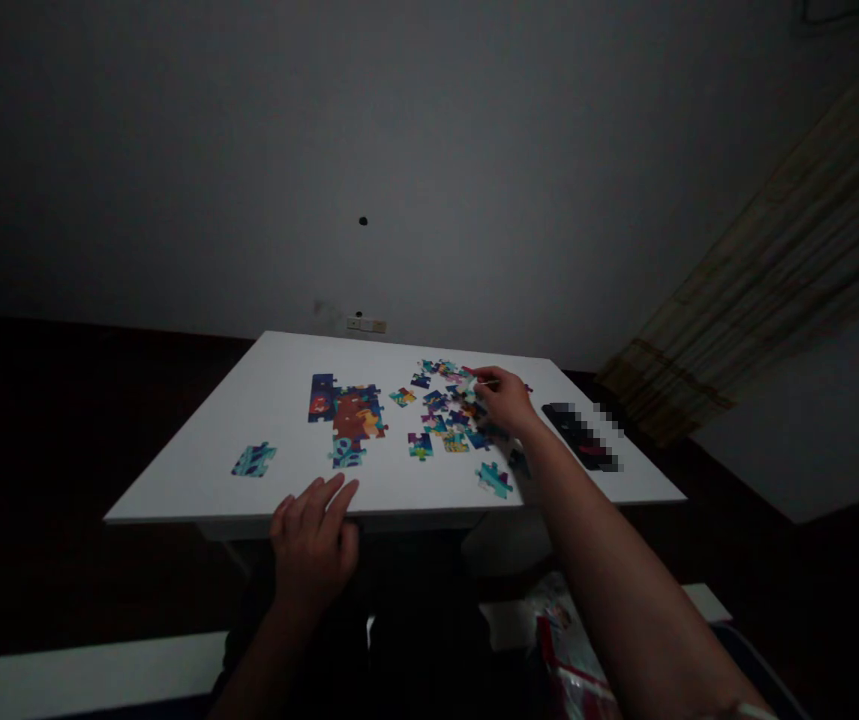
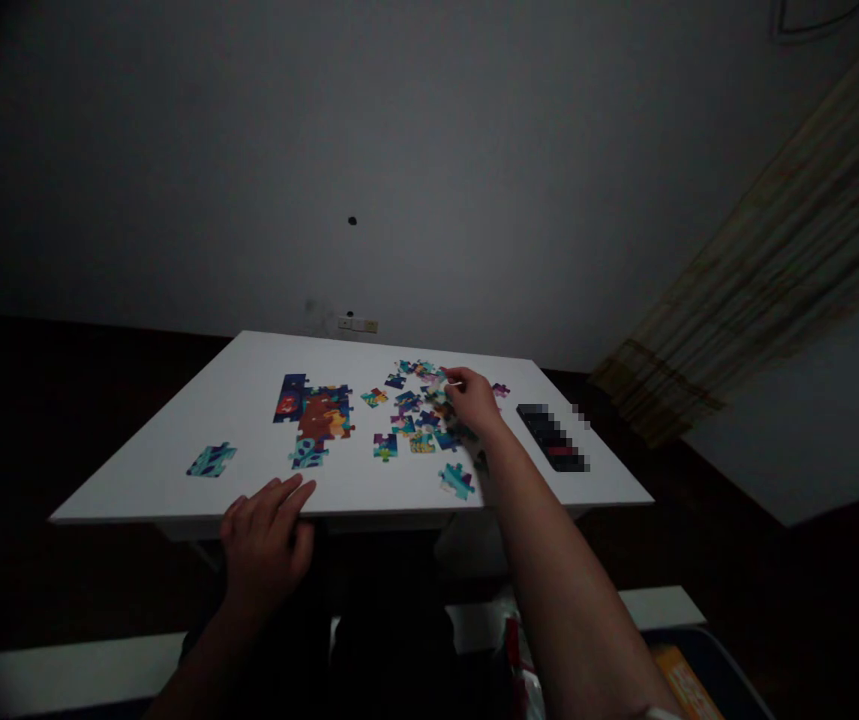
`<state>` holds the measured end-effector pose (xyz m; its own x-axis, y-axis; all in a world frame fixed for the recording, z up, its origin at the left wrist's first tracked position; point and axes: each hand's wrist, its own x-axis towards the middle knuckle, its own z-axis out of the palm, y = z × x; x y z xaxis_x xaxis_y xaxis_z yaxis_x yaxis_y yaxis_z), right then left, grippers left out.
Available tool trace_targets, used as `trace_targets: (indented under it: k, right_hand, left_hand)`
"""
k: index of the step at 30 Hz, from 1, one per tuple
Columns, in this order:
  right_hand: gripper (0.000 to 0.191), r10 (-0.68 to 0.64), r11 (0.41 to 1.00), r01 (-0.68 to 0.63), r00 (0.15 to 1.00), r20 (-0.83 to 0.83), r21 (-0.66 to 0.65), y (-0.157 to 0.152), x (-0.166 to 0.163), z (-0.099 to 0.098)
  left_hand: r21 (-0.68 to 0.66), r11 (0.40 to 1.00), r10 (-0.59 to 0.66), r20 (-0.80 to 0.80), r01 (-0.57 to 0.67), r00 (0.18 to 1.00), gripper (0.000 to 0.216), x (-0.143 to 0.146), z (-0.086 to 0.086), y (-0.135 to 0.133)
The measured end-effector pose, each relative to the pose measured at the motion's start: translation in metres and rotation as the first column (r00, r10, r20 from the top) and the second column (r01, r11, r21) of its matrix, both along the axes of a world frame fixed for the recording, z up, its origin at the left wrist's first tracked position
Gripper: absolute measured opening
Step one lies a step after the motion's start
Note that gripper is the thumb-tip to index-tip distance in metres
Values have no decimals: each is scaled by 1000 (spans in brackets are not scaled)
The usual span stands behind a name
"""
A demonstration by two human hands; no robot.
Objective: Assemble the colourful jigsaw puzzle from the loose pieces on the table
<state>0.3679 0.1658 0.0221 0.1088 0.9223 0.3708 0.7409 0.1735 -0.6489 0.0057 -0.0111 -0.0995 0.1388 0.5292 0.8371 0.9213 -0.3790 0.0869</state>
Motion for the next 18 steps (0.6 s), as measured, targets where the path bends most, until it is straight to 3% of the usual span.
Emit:
trace_targets:
  k: [6,18]
  right_hand:
    - [32,-210,978,210,978,10,16,-21,48,-27]
    - [31,-201,979,194,970,134,63,-32,55,-43]
  left_hand:
    - [-2,1000,-1,11,1,1000,53,1,-1,1]
    - [-41,999,-24,-46,22,999,50,-4,7,-5]
